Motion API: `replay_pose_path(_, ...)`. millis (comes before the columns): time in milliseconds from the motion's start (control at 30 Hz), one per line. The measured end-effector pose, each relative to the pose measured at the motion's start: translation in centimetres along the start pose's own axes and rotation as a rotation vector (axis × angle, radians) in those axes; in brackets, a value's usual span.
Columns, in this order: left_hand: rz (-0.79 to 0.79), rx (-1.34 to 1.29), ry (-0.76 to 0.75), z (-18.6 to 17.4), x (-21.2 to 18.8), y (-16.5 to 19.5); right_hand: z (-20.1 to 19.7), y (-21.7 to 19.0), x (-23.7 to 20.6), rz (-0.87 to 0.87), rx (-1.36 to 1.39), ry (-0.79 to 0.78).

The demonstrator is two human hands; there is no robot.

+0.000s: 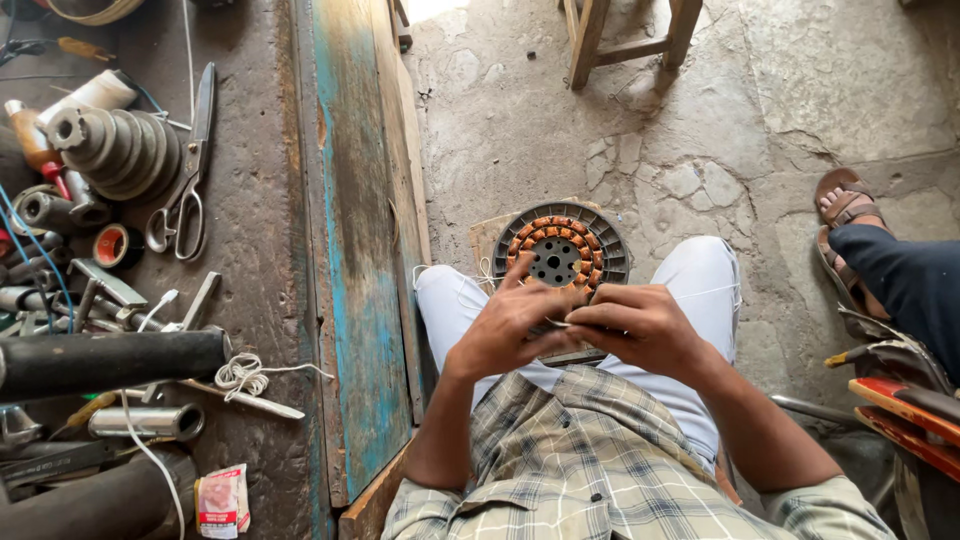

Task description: The person sits on a chair with a motor armature resting on their lap and ties white cord around the copper coil windings, looping and tightening the string around successive slots to bind the windings in place. They pull the cord taut by hand and work around the circular armature throughout the clip.

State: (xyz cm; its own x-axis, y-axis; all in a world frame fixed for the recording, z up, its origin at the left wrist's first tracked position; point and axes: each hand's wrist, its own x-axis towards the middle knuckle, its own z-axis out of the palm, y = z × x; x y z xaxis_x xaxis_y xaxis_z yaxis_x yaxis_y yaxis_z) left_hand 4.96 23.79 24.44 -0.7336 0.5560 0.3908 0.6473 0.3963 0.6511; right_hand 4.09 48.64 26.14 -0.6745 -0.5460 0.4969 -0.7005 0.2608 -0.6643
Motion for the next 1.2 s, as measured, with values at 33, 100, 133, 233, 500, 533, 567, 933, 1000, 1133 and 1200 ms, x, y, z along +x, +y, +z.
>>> replay_pose_path(33,-0.019,-0.082,-0.124,-0.2,-0.5,-0.5,-0.4,-0.2,0.0,0.027,0.0,0.011)
replay_pose_path(100,-0.035,-0.381,0.187,-2.0,-1.8,-1.8,-1.8,0.2,-0.2,0.092,-0.005,0.046)
replay_pose_path(133,-0.04,-0.389,0.515,-3.4,-2.8,-2.1,-2.8,0.5,-0.5,0.121,-0.008,0.105)
replay_pose_path(233,-0.385,-0.138,1.192,-7.3,-3.8,-2.4,-5.1,1.6,-1.4,0.319,-0.039,0.254)
replay_pose_path(500,0.005,-0.044,0.287,-1.3,-0.6,2.4,-1.1,-1.0,0.2,0.132,0.089,-0.014)
replay_pose_path(533,-0.107,-0.102,0.127,-0.6,-0.8,2.2,-0.9,-1.5,0.4,0.122,0.093,-0.058)
replay_pose_path(567,-0.21,-0.165,-0.038,-0.3,-1.3,1.7,-1.0,-1.9,0.4,0.103,0.087,-0.054)
replay_pose_path(933,-0.218,0.606,0.972,-3.0,-2.3,-0.3,-5.2,0.1,-0.5,0.212,0.083,0.081)
replay_pose_path(1000,-0.13,0.219,0.718,0.0,-0.6,1.1,-3.6,-0.6,-0.2,0.117,0.139,0.024)
replay_pose_path(1133,0.095,-0.159,0.092,2.5,-0.5,1.0,-2.6,-1.7,-0.3,-0.037,0.092,-0.054)
replay_pose_path(1200,0.01,-0.361,0.144,1.5,-1.7,-0.2,-3.6,-1.6,-0.8,0.058,0.069,-0.061)
